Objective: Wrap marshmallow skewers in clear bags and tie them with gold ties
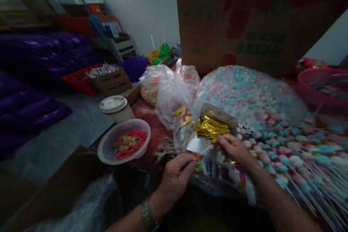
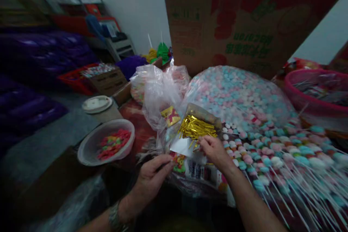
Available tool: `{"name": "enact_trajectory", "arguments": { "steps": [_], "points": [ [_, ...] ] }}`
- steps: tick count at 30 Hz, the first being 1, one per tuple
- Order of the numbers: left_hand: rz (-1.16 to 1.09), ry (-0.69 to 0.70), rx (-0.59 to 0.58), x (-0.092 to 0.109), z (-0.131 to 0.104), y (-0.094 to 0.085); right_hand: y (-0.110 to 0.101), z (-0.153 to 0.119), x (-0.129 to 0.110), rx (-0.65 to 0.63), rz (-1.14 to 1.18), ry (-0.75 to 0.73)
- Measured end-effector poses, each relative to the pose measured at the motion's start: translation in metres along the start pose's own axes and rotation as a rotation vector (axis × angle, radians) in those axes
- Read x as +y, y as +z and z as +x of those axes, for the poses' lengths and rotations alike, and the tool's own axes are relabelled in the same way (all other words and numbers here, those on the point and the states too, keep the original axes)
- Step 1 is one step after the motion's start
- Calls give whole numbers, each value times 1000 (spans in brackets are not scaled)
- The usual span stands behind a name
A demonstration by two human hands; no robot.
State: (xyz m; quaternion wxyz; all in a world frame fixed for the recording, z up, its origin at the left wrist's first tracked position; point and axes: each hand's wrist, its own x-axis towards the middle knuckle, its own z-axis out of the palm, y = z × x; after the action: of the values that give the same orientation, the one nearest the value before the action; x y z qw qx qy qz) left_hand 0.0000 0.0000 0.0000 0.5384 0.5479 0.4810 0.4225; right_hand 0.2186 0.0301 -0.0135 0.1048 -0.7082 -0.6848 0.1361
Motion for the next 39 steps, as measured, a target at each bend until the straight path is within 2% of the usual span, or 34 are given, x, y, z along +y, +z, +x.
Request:
{"name": "enact_trajectory", "arguments": {
  "steps": [4,6,9,15,21,25,28,32,34,37,39],
  "points": [
    [-223,-277,137,-1,8,8,6,49,-9,23,-60,37],
    [-280,-394,163,-3,10,9,7,60,-11,15,-82,40],
    [-299,-497,139,-4,14,9,1,62,-11,14,-86,38],
    [-341,-521,64,0,23,18,-10,61,-4,28,16,71],
    [-479,-503,72,-4,29,18,-10,56,3,64,308,62],
    [-547,-507,-44,-6,31,20,-12,40,-1,81,539,5],
    [-610,-472,-98,-5,43,34,-9,36,-6,136,633,-41],
    [-610,-513,-86,-4,68,58,-1,52,-8,286,698,-30],
    [-609,-516,-84,-4,76,63,0,57,-9,316,753,-20],
    [-639,-486,-101,-3,79,60,0,49,-15,291,851,-32],
    [-671,-468,-135,-3,75,57,-2,34,-20,223,1002,-60]
  ]
}}
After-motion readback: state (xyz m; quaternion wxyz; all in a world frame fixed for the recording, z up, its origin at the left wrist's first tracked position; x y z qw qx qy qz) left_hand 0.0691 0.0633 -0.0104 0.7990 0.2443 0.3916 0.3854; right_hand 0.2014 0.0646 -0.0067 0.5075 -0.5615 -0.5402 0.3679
